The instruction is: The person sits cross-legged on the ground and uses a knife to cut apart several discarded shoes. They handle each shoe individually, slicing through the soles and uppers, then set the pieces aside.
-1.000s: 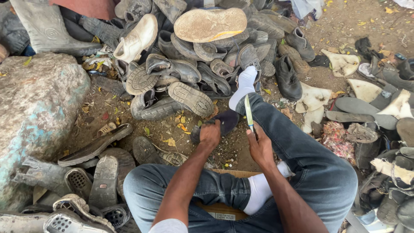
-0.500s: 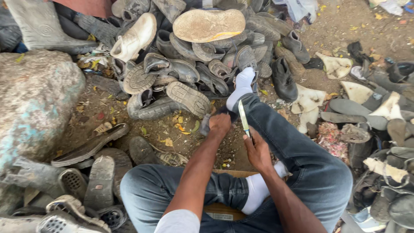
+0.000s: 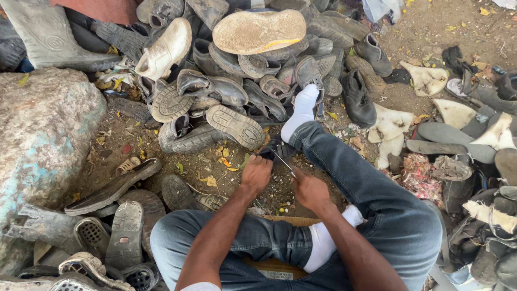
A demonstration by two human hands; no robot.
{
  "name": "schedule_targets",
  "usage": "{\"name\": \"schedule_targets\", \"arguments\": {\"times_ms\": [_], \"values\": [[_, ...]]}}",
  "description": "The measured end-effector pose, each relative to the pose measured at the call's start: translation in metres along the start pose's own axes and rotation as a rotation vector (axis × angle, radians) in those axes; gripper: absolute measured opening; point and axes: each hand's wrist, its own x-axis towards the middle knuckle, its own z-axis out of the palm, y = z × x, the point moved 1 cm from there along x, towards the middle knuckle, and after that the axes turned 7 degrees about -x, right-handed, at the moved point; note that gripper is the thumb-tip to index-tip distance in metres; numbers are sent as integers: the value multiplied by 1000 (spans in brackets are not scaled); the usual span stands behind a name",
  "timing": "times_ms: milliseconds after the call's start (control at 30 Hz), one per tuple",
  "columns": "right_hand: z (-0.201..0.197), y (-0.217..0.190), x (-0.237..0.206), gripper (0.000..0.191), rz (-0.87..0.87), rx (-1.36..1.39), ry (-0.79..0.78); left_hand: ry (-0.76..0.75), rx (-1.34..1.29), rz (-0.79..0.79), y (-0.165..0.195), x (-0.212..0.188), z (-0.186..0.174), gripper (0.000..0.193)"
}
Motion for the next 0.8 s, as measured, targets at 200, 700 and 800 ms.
{"name": "schedule_targets", "arguments": {"times_ms": [200,700,800], "values": [[19,-36,46,62,-114,-160,46,186,-45,62,11,-9,3,7],[46,-31,13,69,-126,-157,119,393,-198,51,8,-11,8,5],[46,-40,32,83,-146,-218,85,382,-191,71,8,-15,4,8]]}}
